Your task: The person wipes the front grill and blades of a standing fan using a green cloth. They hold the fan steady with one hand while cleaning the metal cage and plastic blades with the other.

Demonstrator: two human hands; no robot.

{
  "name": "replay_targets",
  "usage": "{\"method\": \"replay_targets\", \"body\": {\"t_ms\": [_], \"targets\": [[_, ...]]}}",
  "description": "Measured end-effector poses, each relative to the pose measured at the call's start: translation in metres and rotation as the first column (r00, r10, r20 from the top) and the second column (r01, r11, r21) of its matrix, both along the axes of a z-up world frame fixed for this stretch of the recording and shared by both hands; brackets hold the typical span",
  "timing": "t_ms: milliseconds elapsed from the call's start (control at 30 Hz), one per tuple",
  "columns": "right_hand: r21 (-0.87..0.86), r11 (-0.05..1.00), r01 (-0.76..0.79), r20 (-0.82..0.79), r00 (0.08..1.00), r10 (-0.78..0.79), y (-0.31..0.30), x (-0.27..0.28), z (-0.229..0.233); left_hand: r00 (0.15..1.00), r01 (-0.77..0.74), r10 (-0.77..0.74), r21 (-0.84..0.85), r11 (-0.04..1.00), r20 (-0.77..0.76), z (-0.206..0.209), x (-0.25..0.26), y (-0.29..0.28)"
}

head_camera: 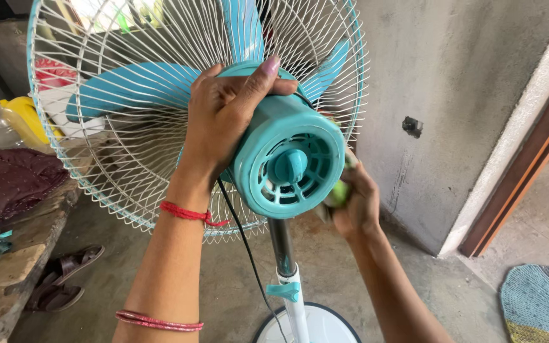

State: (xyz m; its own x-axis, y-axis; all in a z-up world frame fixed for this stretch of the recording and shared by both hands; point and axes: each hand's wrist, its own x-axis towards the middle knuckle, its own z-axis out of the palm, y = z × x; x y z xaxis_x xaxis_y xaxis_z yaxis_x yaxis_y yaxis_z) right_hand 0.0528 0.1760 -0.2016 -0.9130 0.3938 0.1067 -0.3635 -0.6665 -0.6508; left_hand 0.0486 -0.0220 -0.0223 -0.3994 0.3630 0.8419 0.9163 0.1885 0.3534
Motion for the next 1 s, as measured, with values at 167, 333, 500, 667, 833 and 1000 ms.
{"method": "replay_targets", "body": {"t_ms": [167,333,500,667,833,1000], "targets": [[0.092,0.958,0.273,-0.141,0.956,-0.259,-0.030,0.017,-0.045,0.999,-0.054,0.054,0.019,0.998,-0.004,0.000,-0.002,-0.002],[0.399,0.828,0.393,-0.502,0.849,-0.161,-0.061,-0.007,-0.076,0.999,-0.037,0.036,0.049,0.998,0.025,-0.005,-0.002,-0.001],[0.669,0.440,0.600,-0.562,0.795,-0.230,-0.049,-0.002,-0.069,0.999,-0.051,0.050,0.062,0.997,0.021,-0.004,0.003,0.000],[0.767,0.542,0.343,-0.260,0.939,-0.225,-0.028,0.012,-0.061,0.998,-0.057,0.056,0.108,0.992,0.011,-0.010,0.007,-0.004],[0.643,0.310,0.700,-0.575,0.709,-0.407,-0.037,0.062,-0.075,0.938,-0.208,0.291,0.371,0.905,-0.186,-0.054,0.016,-0.028],[0.526,0.126,0.841,-0.772,0.534,-0.345,-0.112,0.101,-0.062,0.590,-0.616,0.759,0.453,0.644,-0.276,-0.106,0.013,-0.061]]}}
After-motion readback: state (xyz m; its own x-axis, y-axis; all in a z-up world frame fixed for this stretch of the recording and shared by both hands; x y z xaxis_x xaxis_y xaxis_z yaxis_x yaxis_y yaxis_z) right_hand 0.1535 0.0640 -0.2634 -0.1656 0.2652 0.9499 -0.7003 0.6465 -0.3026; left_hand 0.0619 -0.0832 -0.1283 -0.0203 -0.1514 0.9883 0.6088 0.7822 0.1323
